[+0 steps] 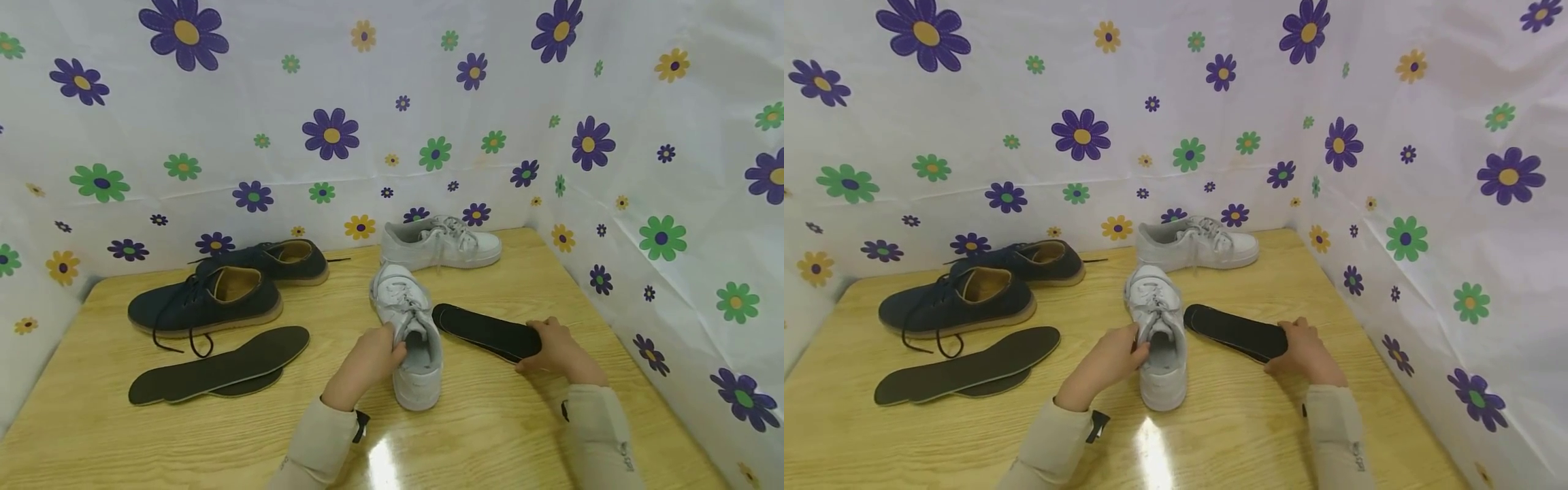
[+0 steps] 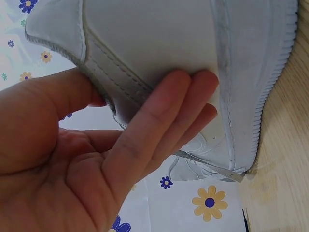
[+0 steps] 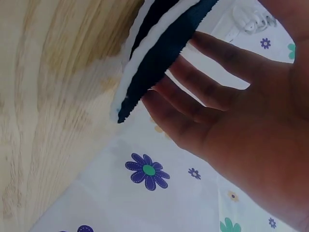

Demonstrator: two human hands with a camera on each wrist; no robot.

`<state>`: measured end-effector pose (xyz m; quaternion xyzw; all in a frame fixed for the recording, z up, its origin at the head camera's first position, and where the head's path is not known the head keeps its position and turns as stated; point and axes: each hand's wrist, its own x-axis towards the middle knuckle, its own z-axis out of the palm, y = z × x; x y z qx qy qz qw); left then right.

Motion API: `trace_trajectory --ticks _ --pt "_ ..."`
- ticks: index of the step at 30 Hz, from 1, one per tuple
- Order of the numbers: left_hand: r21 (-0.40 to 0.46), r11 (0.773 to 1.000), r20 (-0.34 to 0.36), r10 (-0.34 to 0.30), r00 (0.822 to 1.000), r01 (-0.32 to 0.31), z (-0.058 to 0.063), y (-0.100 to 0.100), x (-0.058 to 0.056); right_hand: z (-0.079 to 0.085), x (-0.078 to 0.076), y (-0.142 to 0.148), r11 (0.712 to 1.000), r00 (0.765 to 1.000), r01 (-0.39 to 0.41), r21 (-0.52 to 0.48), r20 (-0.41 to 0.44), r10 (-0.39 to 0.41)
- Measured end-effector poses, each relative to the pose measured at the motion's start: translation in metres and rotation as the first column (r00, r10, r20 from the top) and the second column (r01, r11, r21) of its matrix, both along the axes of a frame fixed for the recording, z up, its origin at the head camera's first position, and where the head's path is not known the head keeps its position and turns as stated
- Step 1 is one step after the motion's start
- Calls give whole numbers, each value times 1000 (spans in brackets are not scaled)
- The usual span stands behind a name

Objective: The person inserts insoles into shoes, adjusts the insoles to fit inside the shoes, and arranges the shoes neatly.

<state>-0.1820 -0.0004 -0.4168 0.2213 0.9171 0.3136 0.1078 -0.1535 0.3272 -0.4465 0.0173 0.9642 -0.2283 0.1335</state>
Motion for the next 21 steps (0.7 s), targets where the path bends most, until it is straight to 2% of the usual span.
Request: trace_trajectory --ticks 6,10,16,21 --pt "-3 1000 -11 0 1000 0 -1 0 -2 7 2 3 1000 999 -17 12 -47 18" --pt "-6 1000 -7 2 1000 -2 0 -2 -2 13 -2 5 1000 995 -27 13 -99 29" --pt "-7 1000 -24 -4 1000 4 1 -3 -2 17 -28 9 1000 993 20 -7 -117 -21" --pt "-1 1000 -38 -9 999 9 -1 -4 -2 5 -54 9 998 995 57 -28 -78 -58"
